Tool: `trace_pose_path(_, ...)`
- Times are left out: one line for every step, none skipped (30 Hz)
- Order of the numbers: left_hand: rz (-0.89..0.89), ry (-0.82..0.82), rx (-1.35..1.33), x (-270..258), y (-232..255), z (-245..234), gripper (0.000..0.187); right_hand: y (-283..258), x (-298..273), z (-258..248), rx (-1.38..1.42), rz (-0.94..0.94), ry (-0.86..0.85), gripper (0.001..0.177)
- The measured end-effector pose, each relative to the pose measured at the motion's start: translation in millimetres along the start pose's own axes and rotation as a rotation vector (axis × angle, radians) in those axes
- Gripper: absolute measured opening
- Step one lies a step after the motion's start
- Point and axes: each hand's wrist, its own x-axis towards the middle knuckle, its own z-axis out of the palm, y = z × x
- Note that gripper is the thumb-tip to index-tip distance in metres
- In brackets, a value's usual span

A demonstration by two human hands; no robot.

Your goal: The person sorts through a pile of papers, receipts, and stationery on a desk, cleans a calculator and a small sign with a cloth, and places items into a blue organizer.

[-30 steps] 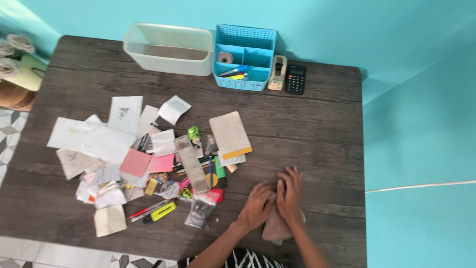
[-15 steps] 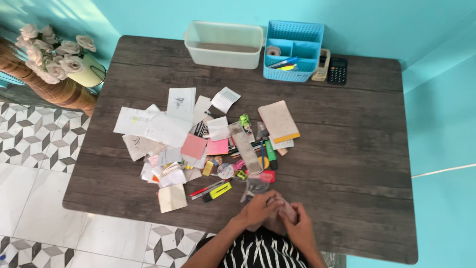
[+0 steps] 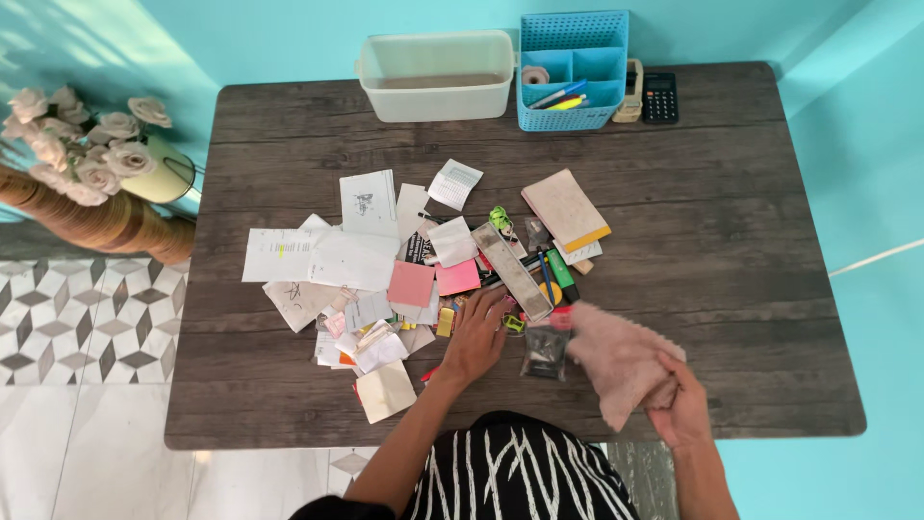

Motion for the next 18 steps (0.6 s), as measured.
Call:
trace_pose_path(0.054, 0.031, 0.068, 6.3, -4.5, 2.8, 0.057, 0.2, -9.7, 9.4, 0.021, -0.012, 0.01, 0.041)
trace_pose_path(0.089, -0.025, 0.113, 14.5, -9.9, 5.7, 0.066, 2.2, -18.4, 16.2, 0.042, -0.025, 0.019, 0.042)
trace_pose_path(0.123, -0.079, 0.159, 24.0, -15.5, 9.0, 0.075, 6.5, -25.6, 19.9, 0.061, -0.037, 0.027, 0.042)
trace_pose_path(0.158, -0.132, 0.205, 30.5, -20.1, 12.5, 0.084, 15.0, -30.4, 22.3, 0.09, -0.034, 0.019, 0.043)
trace_pose_path(0.172, -0.139, 0.227, 34.6, -24.4, 15.5, 0.084, 26.1, -31.1, 25.0, 0.118, -0.031, 0.008, 0.043)
trace_pose_path(0.186, -0.145, 0.25, 37.7, -28.7, 18.8, 0.083, 37.5, -31.2, 25.9, 0.146, -0.028, -0.002, 0.043)
trace_pose_path(0.201, -0.148, 0.272, 40.2, -32.6, 22.8, 0.082, 48.0, -31.3, 25.7, 0.17, -0.016, 0.002, 0.043)
trace_pose_path(0.206, -0.117, 0.258, 41.3, -36.2, 26.8, 0.076, 58.6, -32.4, 25.6, 0.194, -0.003, 0.006, 0.043)
trace_pose_path(0.209, -0.088, 0.245, 40.1, -39.5, 30.2, 0.07, 66.6, -35.0, 24.8, 0.218, 0.012, 0.01, 0.043)
trace_pose_path(0.212, -0.059, 0.231, 38.2, -42.1, 33.3, 0.064, 72.3, -38.4, 24.8, 0.227, 0.024, 0.013, 0.044)
trace_pose_path(0.22, -0.061, 0.26, 36.5, -44.8, 35.4, 0.062, 78.0, -40.5, 27.8, 0.235, 0.037, 0.013, 0.044)
trace_pose_path(0.227, -0.064, 0.288, 35.0, -46.5, 36.3, 0.06, 81.7, -41.5, 32.2, 0.244, 0.05, 0.013, 0.045)
trace_pose_path(0.232, -0.067, 0.314, 31.7, -45.7, 36.1, 0.059, 82.2, -43.2, 36.0, 0.248, 0.051, 0.013, 0.045)
trace_pose_path(0.236, -0.069, 0.28, 28.6, -45.5, 32.3, 0.057, 81.8, -45.3, 40.4, 0.253, 0.052, 0.013, 0.045)
trace_pose_path(0.239, -0.068, 0.247, 29.0, -45.2, 26.8, 0.055, 78.6, -46.8, 45.3, 0.255, 0.05, 0.011, 0.045)
trace_pose_path(0.243, -0.066, 0.213, 30.6, -42.2, 20.7, 0.054, 74.5, -51.0, 50.2, 0.243, 0.013, 0.041, 0.044)
trace_pose_path(0.245, -0.004, 0.175, 35.2, -37.3, 14.0, 0.049, 68.0, -54.6, 57.1, 0.229, -0.024, 0.064, 0.044)
trace_pose_path(0.248, 0.059, 0.136, 40.4, -31.1, 6.6, 0.044, 60.6, -59.4, 65.4, 0.215, -0.061, 0.087, 0.044)
